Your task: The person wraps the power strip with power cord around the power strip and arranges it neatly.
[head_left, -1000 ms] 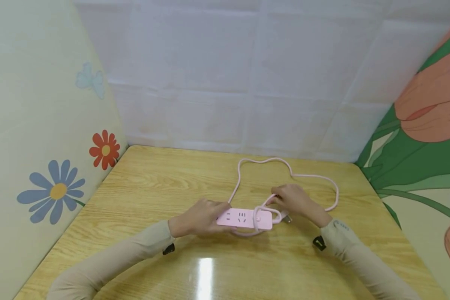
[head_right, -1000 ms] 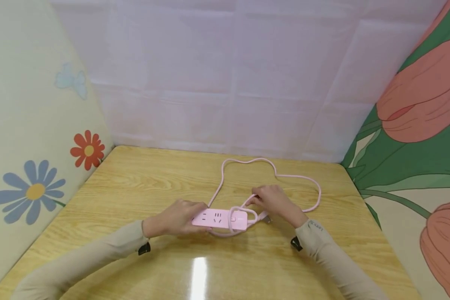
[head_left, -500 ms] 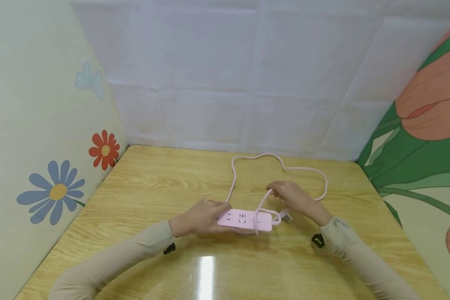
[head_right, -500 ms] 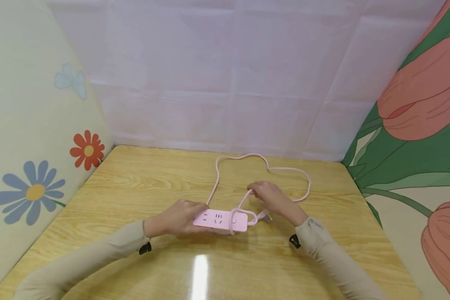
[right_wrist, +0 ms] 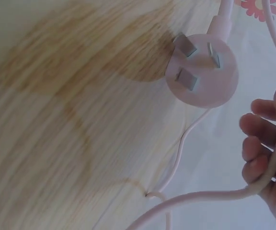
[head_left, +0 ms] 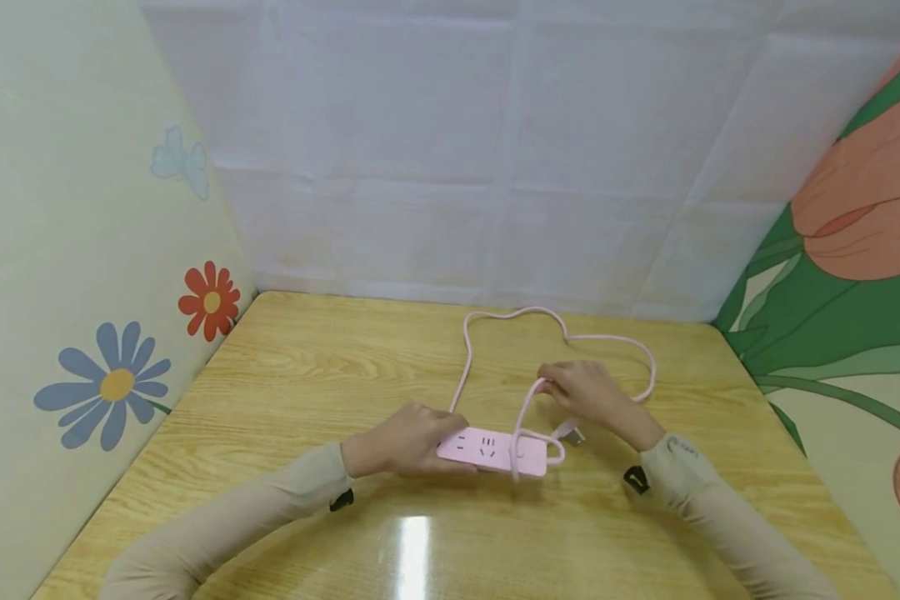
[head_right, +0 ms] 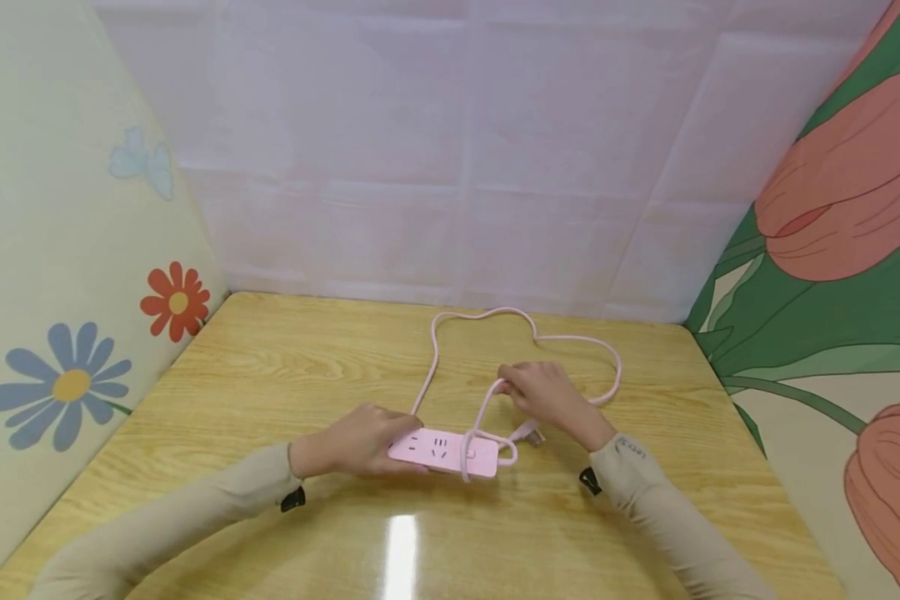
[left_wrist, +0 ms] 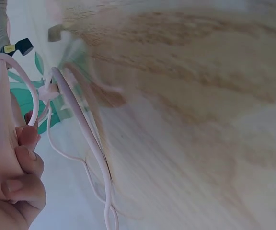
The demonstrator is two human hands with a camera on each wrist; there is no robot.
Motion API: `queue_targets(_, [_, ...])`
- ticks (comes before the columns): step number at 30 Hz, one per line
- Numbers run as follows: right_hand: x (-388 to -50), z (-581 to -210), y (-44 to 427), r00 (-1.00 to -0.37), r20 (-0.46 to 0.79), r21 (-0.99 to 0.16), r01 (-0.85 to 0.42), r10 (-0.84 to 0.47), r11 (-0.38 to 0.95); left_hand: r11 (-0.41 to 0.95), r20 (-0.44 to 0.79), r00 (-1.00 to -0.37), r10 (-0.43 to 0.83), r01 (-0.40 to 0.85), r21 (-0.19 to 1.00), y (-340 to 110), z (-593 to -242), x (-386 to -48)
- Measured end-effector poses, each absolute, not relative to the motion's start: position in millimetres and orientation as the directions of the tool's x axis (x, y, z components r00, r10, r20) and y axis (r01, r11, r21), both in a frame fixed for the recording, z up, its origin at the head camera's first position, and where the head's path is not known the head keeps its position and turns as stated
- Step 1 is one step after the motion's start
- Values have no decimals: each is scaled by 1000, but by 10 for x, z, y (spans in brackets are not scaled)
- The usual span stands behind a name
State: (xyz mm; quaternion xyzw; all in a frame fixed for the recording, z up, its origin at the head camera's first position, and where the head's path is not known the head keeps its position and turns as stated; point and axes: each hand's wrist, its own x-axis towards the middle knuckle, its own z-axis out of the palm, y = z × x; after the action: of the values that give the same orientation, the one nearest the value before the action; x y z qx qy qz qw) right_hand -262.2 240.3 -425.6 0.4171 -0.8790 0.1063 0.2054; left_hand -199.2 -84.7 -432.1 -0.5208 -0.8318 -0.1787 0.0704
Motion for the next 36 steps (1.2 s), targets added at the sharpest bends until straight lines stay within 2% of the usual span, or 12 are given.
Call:
queue_targets(8, [-2624,-4251,2428,-544,509,27,-765,-667,644,380,316,-430,846,901,208,-841,-4356,-1992])
queue_targets(19, [-2558,-4179,2324,-402,666,32,-827,-629,562,410,263,-450,853,891,194,-846,-4422,-1997])
queue_targets(24, [-2505,-4113,2266,-378,676,30,-843,-632,537,416,263,-454,851,890,190,-836,-4426,-2007])
queue_targets(30, [-2436,-4069,2230,-322,669,62,-874,-670,482,401,239,-449,861,889,222,-806,-4449,-2000])
queue_targets(36, [-2407,-4035,2218,-286,698,124,-855,-657,504,392,242,-453,858,882,261,-774,-4426,-1983])
